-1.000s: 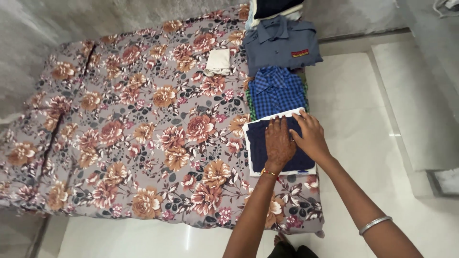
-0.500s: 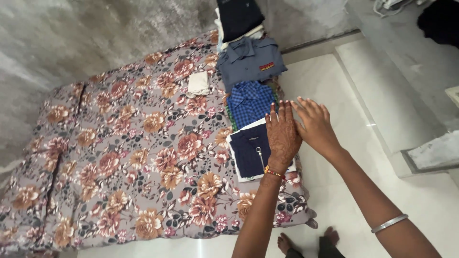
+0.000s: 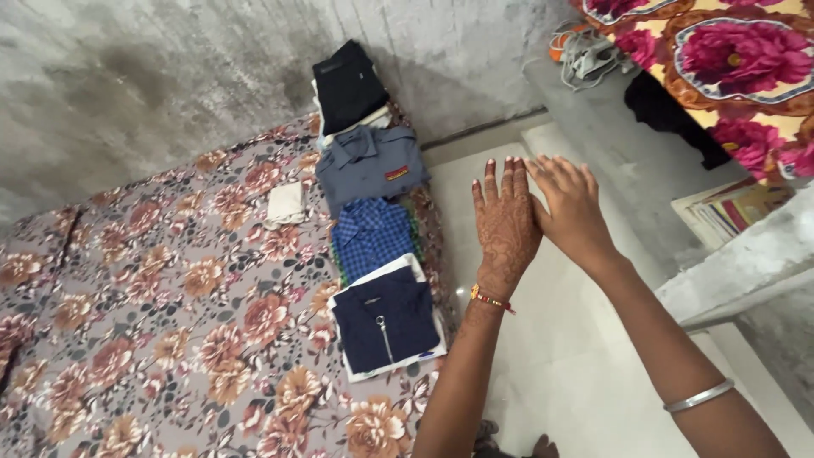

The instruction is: The person folds various shirts and tops one by one on a bed. They pick up each garment, fold it neatly, and place it on a growing stack. The items include a green polo, a grey security shirt, a green checkered shirt, a blue checkered shirt, a pastel shirt, a navy t-shirt, a teal t-shirt, a white polo, a navy zip-up, and a grey striped t-shirt.

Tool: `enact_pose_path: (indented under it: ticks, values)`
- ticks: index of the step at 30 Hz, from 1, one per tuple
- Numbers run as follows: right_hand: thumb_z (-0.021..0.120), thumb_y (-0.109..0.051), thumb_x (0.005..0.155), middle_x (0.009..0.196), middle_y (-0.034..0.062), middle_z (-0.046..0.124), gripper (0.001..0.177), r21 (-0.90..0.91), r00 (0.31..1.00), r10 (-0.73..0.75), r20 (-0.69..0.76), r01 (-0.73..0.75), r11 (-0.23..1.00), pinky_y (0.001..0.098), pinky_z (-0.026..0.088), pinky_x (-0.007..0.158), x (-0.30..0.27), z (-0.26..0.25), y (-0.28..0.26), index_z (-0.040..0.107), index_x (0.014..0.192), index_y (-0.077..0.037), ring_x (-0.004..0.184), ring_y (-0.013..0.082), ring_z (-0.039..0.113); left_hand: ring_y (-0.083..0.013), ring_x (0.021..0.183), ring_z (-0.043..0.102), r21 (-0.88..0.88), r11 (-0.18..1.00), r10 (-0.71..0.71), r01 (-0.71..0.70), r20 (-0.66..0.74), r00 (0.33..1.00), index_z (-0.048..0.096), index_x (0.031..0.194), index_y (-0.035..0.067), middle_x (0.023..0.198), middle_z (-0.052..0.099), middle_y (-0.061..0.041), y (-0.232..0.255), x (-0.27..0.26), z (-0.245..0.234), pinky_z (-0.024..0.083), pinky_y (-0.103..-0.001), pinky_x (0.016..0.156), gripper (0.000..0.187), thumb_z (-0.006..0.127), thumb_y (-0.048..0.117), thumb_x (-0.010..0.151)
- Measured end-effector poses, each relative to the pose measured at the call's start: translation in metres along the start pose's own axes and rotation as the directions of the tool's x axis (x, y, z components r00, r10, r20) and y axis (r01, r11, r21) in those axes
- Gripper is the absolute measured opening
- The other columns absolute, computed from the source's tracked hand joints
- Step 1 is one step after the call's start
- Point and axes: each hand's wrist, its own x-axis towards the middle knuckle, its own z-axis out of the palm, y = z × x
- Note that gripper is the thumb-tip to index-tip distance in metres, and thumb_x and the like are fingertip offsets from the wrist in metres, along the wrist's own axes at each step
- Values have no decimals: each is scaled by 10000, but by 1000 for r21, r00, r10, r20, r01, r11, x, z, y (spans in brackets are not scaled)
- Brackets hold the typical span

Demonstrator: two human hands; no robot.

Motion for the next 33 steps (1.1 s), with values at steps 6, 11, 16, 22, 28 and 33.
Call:
enact_pose_path:
  ticks: [6, 11, 16, 22, 28, 33]
  values:
    - [589, -247, 1012, 1551, 141, 496, 545, -11, 999, 6, -52, -6, 1000, 560, 197, 1226, 29, -18, 61, 501, 1529, -95, 1474, 318, 387, -354, 1540, 273, -11, 1000, 27, -27, -3, 1000, 389, 1542, 26, 1599, 417, -119, 37, 55, 32, 198, -567, 1260, 678, 597, 173, 913]
    - [593, -240, 1020, 1561, 132, 497, 542, -24, 997, 17, -76, -19, 1000, 556, 196, 1234, 63, -21, 96, 499, 1537, -103, 1487, 317, 384, -347, 1546, 272, -15, 998, 60, -60, -7, 998, 399, 1535, 30, 1591, 420, -127, 44, 104, 54, 202, -570, 1261, 667, 597, 178, 916]
    - [614, -221, 1017, 1558, 137, 500, 565, -33, 994, 16, -108, -20, 999, 563, 188, 1231, 115, -21, 131, 492, 1556, -106, 1480, 319, 388, -340, 1558, 291, -20, 993, 115, -117, -82, 990, 417, 1538, 71, 1577, 464, -103, 37, 169, 76, 212, -576, 1281, 619, 586, 169, 950]
    - [610, -135, 1000, 1559, 134, 513, 575, -24, 985, 49, -167, -54, 998, 549, 188, 1248, 188, -12, 167, 499, 1564, -112, 1490, 321, 397, -353, 1528, 335, -78, 984, 158, -163, -56, 986, 410, 1551, 112, 1544, 504, -119, 22, 254, 90, 235, -576, 1262, 667, 599, 132, 912]
    - [607, -124, 994, 1558, 129, 527, 566, -40, 975, 73, -210, -83, 996, 545, 188, 1253, 243, -1, 213, 517, 1552, -106, 1479, 313, 410, -373, 1502, 346, -102, 968, 221, -230, -93, 971, 409, 1536, 127, 1548, 482, -157, 15, 326, 118, 239, -592, 1244, 630, 620, 196, 946]
    - [613, -137, 986, 1542, 108, 544, 549, -49, 974, 75, -214, -87, 995, 549, 188, 1231, 286, 13, 258, 548, 1531, -128, 1457, 317, 416, -371, 1503, 344, -75, 962, 257, -262, -76, 964, 429, 1521, 127, 1552, 476, -152, 12, 383, 149, 245, -594, 1244, 622, 632, 214, 940]
